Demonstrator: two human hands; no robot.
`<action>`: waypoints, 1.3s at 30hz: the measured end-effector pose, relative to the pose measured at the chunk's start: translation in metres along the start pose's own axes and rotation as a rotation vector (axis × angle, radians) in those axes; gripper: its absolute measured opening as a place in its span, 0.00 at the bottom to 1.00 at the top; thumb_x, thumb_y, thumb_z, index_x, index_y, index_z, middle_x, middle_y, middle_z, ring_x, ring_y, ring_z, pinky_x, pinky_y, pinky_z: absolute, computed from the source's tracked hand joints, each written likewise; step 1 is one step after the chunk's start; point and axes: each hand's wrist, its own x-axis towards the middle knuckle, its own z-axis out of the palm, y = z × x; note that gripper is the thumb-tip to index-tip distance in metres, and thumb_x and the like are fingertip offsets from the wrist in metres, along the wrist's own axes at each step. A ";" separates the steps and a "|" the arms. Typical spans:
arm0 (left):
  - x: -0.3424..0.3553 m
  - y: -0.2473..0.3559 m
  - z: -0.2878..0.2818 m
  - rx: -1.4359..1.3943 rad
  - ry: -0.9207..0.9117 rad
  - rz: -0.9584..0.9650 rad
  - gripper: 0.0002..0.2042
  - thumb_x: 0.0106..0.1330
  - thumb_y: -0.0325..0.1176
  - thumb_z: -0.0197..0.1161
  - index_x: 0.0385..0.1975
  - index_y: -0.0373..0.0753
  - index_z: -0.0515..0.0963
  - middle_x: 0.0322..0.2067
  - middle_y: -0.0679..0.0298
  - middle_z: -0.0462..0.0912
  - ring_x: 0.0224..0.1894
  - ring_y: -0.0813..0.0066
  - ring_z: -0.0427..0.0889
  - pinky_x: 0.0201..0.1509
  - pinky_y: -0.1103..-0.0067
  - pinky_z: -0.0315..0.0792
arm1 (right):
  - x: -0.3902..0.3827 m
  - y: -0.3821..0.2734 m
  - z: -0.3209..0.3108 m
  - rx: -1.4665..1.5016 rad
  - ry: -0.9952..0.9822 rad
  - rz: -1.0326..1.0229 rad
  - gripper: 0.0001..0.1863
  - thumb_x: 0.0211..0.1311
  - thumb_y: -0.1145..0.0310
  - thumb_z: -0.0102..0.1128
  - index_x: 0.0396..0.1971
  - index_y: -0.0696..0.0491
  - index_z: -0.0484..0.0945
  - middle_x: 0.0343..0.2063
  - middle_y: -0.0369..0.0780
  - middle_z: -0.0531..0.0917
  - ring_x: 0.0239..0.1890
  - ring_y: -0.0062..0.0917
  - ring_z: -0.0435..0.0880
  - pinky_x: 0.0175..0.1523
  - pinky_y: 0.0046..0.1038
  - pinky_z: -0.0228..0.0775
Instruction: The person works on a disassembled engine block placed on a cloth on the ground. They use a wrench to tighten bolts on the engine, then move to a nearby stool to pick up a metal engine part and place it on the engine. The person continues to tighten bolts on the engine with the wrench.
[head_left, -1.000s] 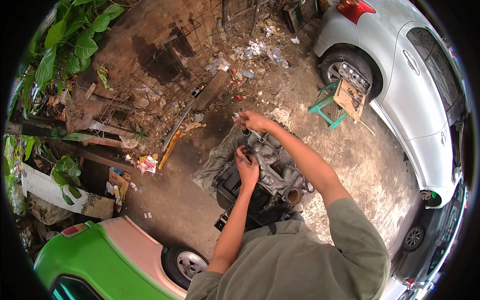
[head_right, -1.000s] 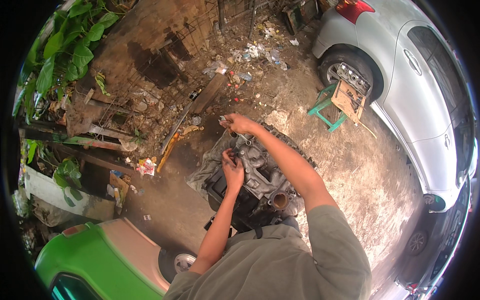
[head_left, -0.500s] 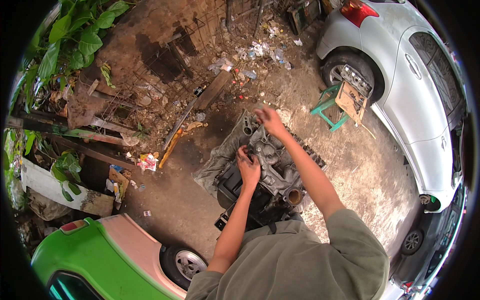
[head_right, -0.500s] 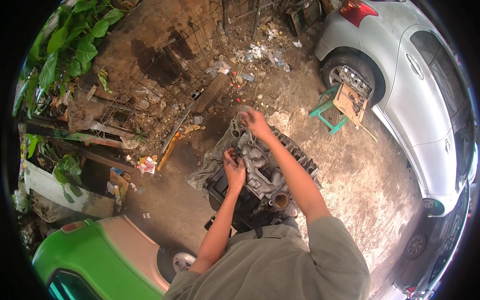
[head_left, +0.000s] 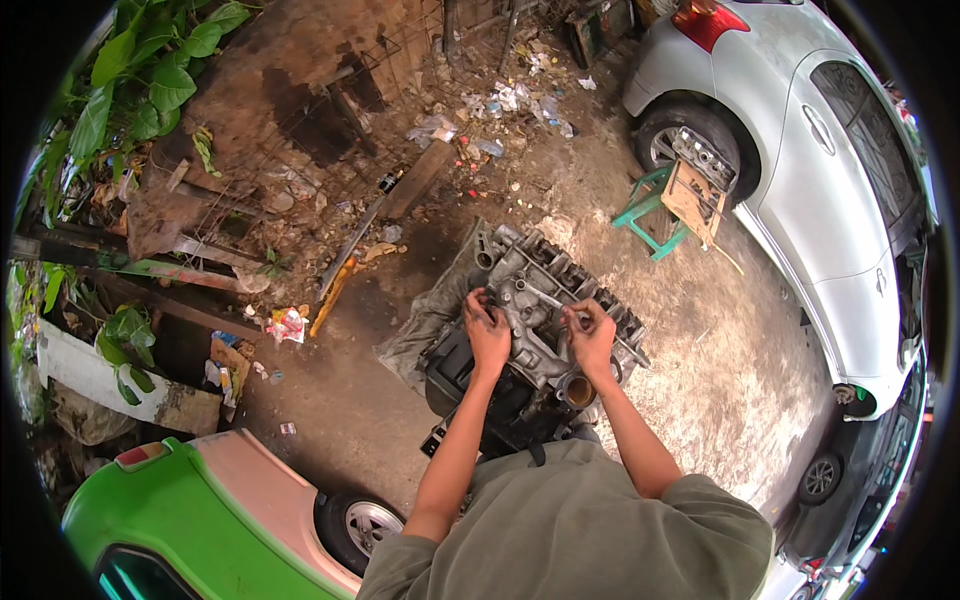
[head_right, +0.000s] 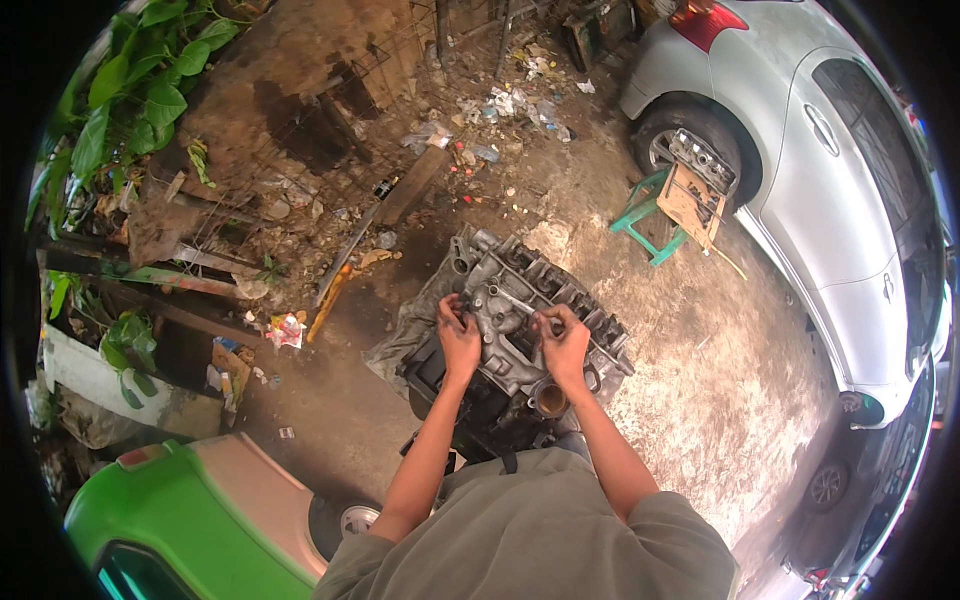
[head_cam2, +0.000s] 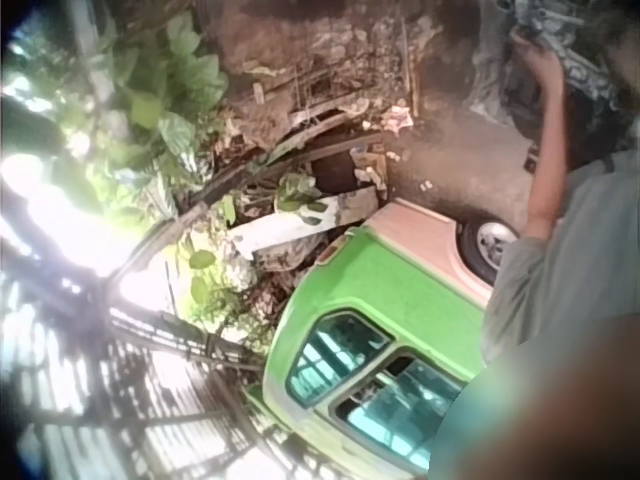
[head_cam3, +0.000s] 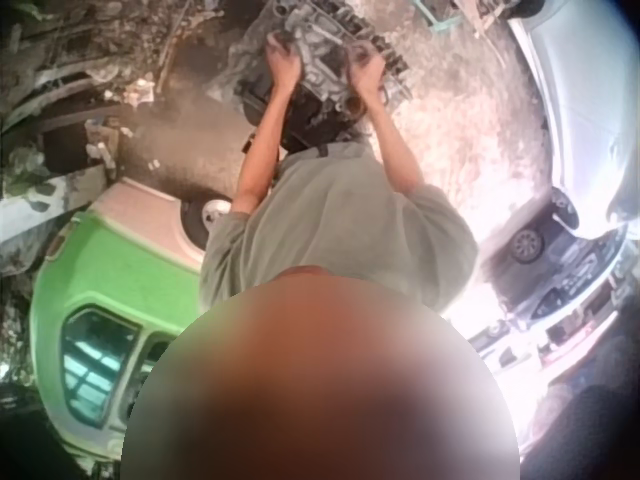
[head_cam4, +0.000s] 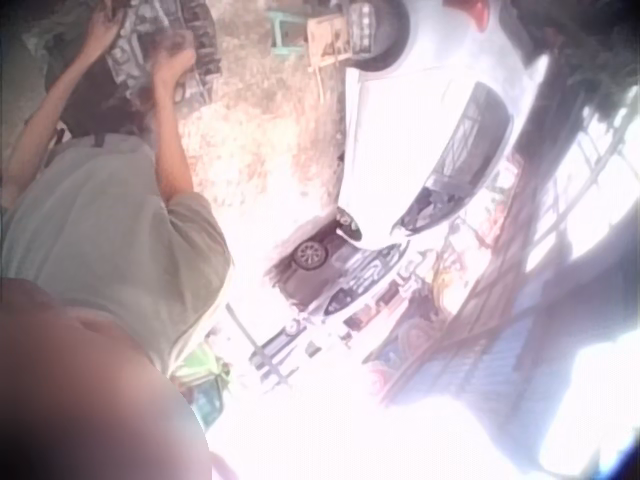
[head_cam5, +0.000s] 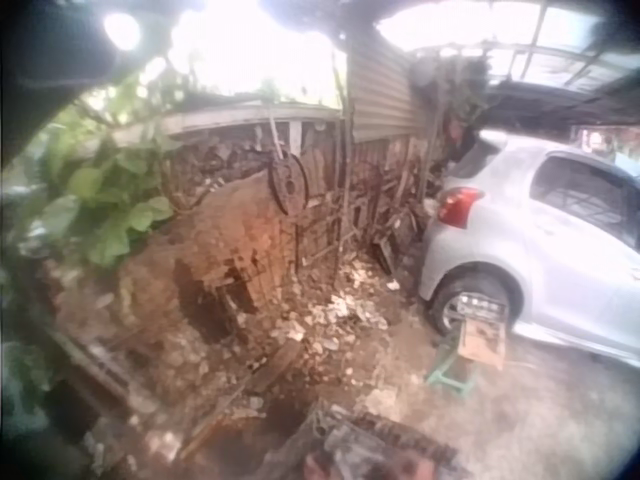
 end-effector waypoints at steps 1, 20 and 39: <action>-0.001 0.000 0.000 -0.003 0.002 -0.004 0.17 0.65 0.26 0.51 0.53 0.32 0.63 0.43 0.49 0.68 0.47 0.52 0.70 0.53 0.61 0.64 | 0.004 -0.002 0.001 0.082 0.018 0.015 0.03 0.63 0.77 0.61 0.31 0.61 0.78 0.23 0.37 0.81 0.17 0.13 0.73 0.21 0.17 0.66; 0.000 0.002 0.000 -0.006 0.026 -0.038 0.18 0.63 0.27 0.52 0.53 0.32 0.63 0.44 0.47 0.68 0.49 0.49 0.69 0.55 0.61 0.62 | 0.180 -0.047 0.092 -0.485 -0.709 -0.370 0.21 0.68 0.54 0.54 0.25 0.58 0.77 0.17 0.43 0.72 0.23 0.28 0.67 0.32 0.34 0.61; 0.000 -0.001 0.001 0.087 0.018 -0.011 0.17 0.64 0.26 0.51 0.53 0.32 0.63 0.43 0.49 0.70 0.46 0.55 0.72 0.52 0.64 0.68 | 0.190 -0.026 0.115 -0.345 -0.847 -0.463 0.15 0.67 0.63 0.56 0.28 0.61 0.76 0.27 0.49 0.81 0.33 0.34 0.81 0.39 0.36 0.68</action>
